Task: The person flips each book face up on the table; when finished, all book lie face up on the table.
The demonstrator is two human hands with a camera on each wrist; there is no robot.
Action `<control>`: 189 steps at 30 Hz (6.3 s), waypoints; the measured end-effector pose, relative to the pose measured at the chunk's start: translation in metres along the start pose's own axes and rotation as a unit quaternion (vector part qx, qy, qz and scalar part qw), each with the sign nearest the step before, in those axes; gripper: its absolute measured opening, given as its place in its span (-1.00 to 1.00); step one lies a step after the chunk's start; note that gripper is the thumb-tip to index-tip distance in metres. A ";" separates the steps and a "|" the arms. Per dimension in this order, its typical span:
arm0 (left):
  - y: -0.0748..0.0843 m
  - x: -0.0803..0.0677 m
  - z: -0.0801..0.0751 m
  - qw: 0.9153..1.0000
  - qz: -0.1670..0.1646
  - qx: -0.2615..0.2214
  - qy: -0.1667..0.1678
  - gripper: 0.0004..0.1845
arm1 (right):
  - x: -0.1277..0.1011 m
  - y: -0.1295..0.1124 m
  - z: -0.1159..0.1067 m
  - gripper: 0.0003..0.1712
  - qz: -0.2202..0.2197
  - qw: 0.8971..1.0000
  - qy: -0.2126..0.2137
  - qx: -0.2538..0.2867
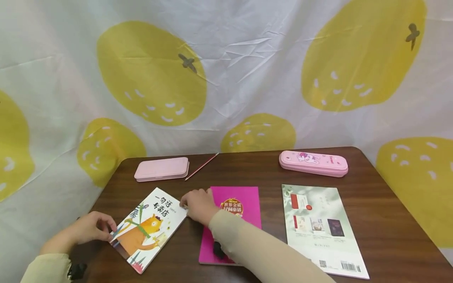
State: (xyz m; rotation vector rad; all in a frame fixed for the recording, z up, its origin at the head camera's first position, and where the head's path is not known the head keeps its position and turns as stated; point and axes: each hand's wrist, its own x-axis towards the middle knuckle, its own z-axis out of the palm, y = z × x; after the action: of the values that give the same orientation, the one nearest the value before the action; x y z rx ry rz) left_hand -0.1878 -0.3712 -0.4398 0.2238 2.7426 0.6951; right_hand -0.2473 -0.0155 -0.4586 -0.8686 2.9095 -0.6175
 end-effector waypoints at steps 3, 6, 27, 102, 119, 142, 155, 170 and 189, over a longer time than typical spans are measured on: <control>0.000 -0.006 0.003 1.000 0.016 -0.017 -0.008 -0.76 | 0.005 0.004 0.000 -0.64 0.000 1.000 0.000 0.002; 0.003 -0.011 0.006 0.999 0.013 -0.030 -0.021 -0.70 | 0.009 0.008 0.001 -0.64 0.002 1.000 0.004 0.001; 0.024 -0.023 0.025 0.996 -0.050 -0.047 -0.059 -0.62 | 0.039 0.013 0.000 -0.59 0.016 0.998 -0.013 0.063; 0.197 0.023 0.134 0.967 0.249 0.054 0.006 -0.48 | -0.107 0.192 -0.077 -0.48 -0.035 0.999 0.026 0.029; 0.197 0.017 0.135 0.968 0.244 0.052 0.026 -0.46 | -0.102 0.193 -0.081 -0.50 -0.025 0.997 0.046 0.047; 0.193 0.008 0.141 0.965 0.206 0.115 0.117 -0.51 | -0.111 0.196 -0.097 -0.56 -0.002 0.987 0.007 0.160; 0.188 0.005 0.123 0.940 0.194 0.005 0.281 -0.71 | -0.108 0.188 -0.119 -0.72 -0.013 0.976 0.112 0.186; 0.189 0.005 0.102 0.878 0.265 -0.096 0.386 -0.65 | -0.110 0.176 -0.138 -0.77 0.026 0.959 0.153 0.237; 0.188 0.005 0.111 0.940 0.116 -0.231 0.224 -0.53 | -0.116 0.188 -0.121 -0.77 0.017 0.946 0.027 0.324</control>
State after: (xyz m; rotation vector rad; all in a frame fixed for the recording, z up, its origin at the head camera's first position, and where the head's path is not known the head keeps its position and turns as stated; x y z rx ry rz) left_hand -0.1415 -0.1576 -0.4428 0.3148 2.8749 1.6017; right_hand -0.2654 0.2339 -0.4283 -0.7047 2.4646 -1.4865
